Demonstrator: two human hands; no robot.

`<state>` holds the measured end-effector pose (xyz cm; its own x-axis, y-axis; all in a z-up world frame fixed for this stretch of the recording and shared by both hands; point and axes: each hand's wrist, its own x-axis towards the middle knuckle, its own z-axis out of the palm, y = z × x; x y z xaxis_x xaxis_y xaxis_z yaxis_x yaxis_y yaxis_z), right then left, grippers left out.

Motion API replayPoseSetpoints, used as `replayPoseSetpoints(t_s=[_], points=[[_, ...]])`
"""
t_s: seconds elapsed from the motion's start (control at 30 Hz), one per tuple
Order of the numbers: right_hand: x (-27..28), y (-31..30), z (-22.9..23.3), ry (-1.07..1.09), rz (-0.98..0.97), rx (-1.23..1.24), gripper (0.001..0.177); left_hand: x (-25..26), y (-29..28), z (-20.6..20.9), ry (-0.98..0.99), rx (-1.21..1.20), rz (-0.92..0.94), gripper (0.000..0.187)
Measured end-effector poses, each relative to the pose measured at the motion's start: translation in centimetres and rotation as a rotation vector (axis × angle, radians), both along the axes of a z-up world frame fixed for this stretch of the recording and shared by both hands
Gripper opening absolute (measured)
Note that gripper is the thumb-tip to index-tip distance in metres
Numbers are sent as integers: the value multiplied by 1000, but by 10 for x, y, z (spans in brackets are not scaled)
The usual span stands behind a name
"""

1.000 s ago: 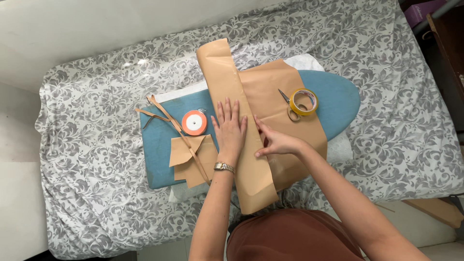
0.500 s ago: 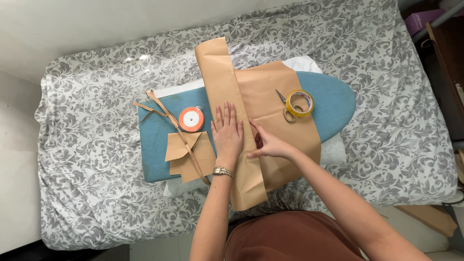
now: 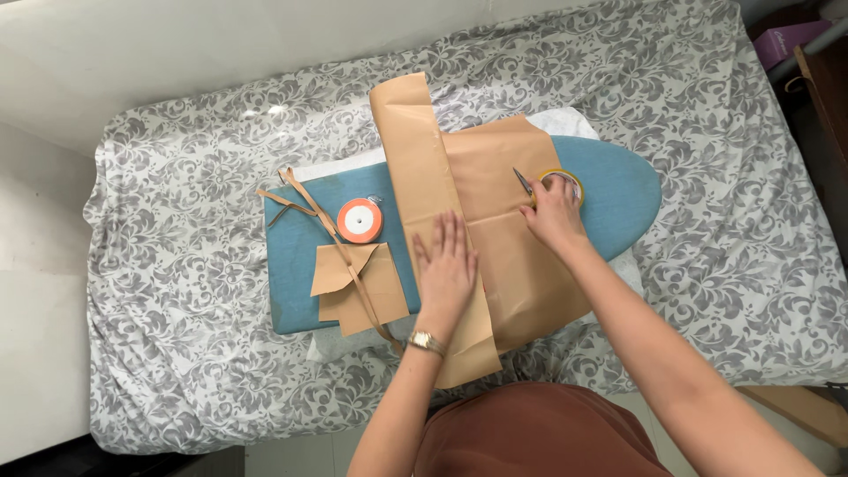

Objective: The person wraps a long cylindrical object with brown paper on a blue ironing board. They fold the paper around the object, smooth the edges, and secure the seam with multiple pieces of yellow tape cut with scissors. The wrapped item remains on the ironing board at the end.

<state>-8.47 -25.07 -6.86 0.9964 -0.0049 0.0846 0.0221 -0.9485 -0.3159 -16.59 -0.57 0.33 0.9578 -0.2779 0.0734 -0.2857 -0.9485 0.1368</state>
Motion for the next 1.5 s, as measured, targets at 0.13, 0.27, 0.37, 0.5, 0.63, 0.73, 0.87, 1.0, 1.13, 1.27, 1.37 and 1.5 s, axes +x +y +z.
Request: replayPoseSetpoints(t_s=[0.13, 0.27, 0.37, 0.5, 0.63, 0.73, 0.87, 1.0, 1.13, 1.27, 1.37, 1.5], points=[[0, -12, -2, 114, 2, -108, 73, -13, 1, 0, -40, -56, -48, 67], [1, -26, -6, 244, -104, -22, 94, 1, 23, 7, 9, -212, 15, 78], [6, -43, -9, 288, -163, -21, 93, 2, 37, 19, -11, -122, 30, 78], [12, -65, -13, 308, -221, -50, 97, -8, 46, 41, 91, -141, -281, 85], [15, -78, -9, 285, -295, -96, 92, -7, 43, 51, 201, -210, -282, 86], [11, -70, -4, 196, -300, -162, 91, 2, 40, 39, 123, -202, -219, 81], [13, -33, 4, 73, -169, -129, 73, 28, 43, 4, 59, -708, 205, 77], [8, 42, -1, 362, 12, 851, 60, 58, 55, -28, 165, -1097, 369, 98], [-6, 86, 10, 656, 233, 1183, 73, 61, 53, -43, 273, -1102, 411, 105], [-5, 98, 27, 673, 225, 1198, 77, 56, 50, -42, 245, -1154, 403, 106], [-6, 109, 33, 635, 185, 1166, 75, 62, 52, -32, 132, -1099, 354, 107], [-7, 134, 30, 553, 182, 1263, 74, 63, 65, -8, 162, -1028, 329, 105]])
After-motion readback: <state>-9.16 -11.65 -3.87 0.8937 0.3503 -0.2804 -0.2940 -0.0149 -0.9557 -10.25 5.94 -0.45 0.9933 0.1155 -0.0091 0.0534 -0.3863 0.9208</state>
